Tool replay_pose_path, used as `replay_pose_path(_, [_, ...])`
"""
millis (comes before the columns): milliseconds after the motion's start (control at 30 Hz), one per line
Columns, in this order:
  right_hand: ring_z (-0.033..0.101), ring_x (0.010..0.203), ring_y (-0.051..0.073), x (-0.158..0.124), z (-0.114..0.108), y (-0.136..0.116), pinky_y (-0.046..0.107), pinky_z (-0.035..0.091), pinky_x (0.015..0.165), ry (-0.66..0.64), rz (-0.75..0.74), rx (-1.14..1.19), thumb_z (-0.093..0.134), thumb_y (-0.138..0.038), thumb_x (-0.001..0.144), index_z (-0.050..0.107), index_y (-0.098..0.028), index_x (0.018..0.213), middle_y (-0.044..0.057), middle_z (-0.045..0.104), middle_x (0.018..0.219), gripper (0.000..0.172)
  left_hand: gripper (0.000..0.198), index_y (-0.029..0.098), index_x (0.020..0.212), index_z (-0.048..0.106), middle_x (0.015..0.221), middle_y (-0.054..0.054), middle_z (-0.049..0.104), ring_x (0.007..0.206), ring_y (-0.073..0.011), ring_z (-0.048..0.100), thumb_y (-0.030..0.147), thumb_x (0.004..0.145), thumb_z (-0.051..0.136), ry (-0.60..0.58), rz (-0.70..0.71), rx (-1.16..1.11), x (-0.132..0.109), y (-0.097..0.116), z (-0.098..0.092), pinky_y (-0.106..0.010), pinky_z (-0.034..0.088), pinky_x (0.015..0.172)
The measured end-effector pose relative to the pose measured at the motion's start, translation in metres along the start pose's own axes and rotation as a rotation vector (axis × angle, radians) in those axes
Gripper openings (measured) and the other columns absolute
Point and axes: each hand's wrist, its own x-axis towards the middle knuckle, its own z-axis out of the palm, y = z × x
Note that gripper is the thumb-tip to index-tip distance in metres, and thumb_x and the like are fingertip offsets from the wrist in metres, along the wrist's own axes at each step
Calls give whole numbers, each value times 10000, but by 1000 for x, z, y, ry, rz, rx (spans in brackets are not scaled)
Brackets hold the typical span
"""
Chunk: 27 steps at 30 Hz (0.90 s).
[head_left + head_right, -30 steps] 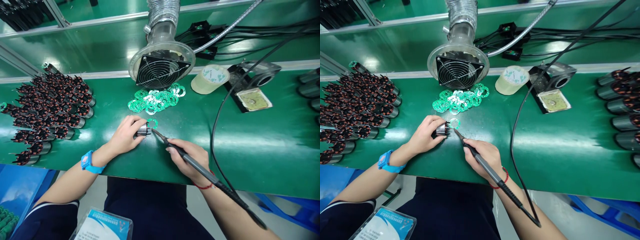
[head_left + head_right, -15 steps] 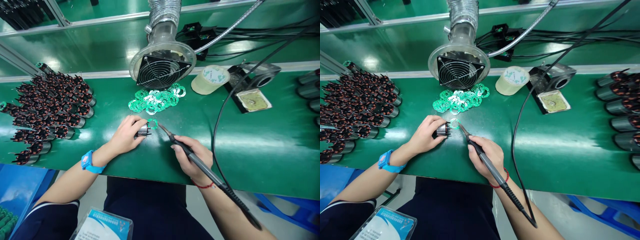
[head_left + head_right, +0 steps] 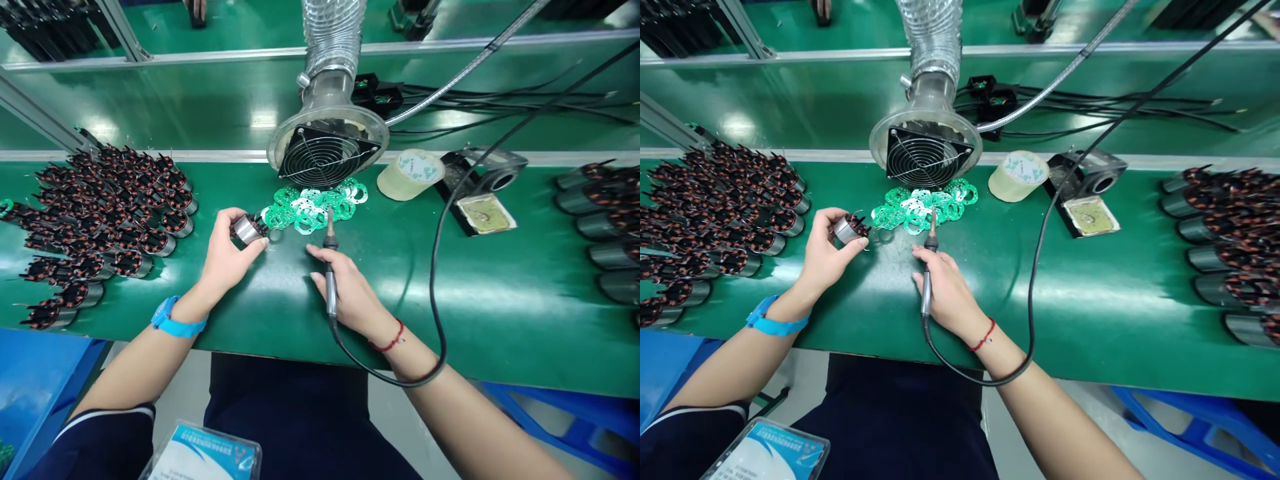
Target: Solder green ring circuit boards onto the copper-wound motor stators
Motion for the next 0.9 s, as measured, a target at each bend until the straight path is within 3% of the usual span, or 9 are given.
replay_pose_path(33, [730, 872, 223, 0, 2, -1, 404, 589, 775, 16, 41, 60, 516, -277, 911, 522, -227, 1100, 85, 758, 997, 196, 455, 205, 1087, 472, 1012, -20, 565, 908, -179, 575, 282, 718, 727, 8, -16, -24, 1, -1, -1, -320, 476, 794])
replay_pose_path(100, [651, 533, 142, -3, 3, -3, 284, 544, 548, 117, 152, 179, 491, -311, 940, 501, -237, 1098, -6, 726, 730, 175, 460, 206, 1074, 479, 1011, -17, 565, 904, -176, 570, 281, 699, 735, 3, -40, -82, 2, -2, -1, -316, 466, 795])
replay_pose_path(167, [550, 424, 101, -6, 3, -5, 234, 470, 455, 242, 203, 253, 515, -323, 936, 471, -246, 1117, -37, 695, 690, 200, 464, 207, 1068, 482, 1016, -16, 565, 903, -174, 566, 281, 688, 738, -38, -55, -159, 1, 0, 1, -315, 460, 802])
replay_pose_path(333, [643, 648, 116, -5, 8, -8, 285, 551, 622, 314, 144, 283, 616, -287, 879, 435, -275, 1166, 30, 705, 995, 340, 466, 208, 1071, 463, 1031, -30, 564, 946, -188, 570, 285, 698, 731, -254, -128, -373, -10, 7, 10, -331, 466, 837])
replay_pose_path(433, [691, 894, 173, 0, 17, -13, 346, 575, 775, 345, 161, 290, 707, -300, 818, 428, -283, 1208, 43, 680, 1045, 480, 499, 205, 1099, 443, 1093, -56, 567, 1022, -207, 576, 275, 704, 740, -424, -139, -454, -19, 13, 15, -356, 466, 903])
replay_pose_path(500, [694, 978, 188, 2, 23, -17, 367, 569, 842, 386, 169, 333, 695, -286, 833, 428, -286, 1217, 40, 677, 1042, 468, 507, 201, 1112, 444, 1123, -66, 570, 1041, -213, 580, 266, 709, 744, -524, -122, -448, -21, 16, 15, -376, 466, 935])
replay_pose_path(667, [727, 863, 168, 5, 25, -23, 371, 575, 838, 447, 165, 534, 581, -276, 919, 432, -292, 1168, -16, 681, 874, 291, 452, 193, 1128, 500, 1155, -76, 611, 1092, -254, 560, 205, 742, 734, -606, 0, -138, -18, 24, 12, -449, 429, 984])
replay_pose_path(800, [684, 714, 158, 7, 18, -21, 339, 568, 708, 287, 128, 509, 569, -325, 925, 441, -268, 1193, -34, 656, 743, 303, 428, 201, 1142, 534, 1171, -81, 625, 1133, -288, 522, 204, 763, 732, -653, 120, 56, -16, 23, 11, -502, 377, 1013])
replay_pose_path(900, [651, 685, 154, 4, 18, -20, 331, 553, 660, 168, 69, 431, 576, -323, 916, 417, -261, 1235, -23, 645, 774, 362, 329, 197, 1138, 535, 1179, -88, 602, 1138, -257, 515, 178, 827, 641, -659, 194, -65, -15, 21, 8, -455, 400, 1009])
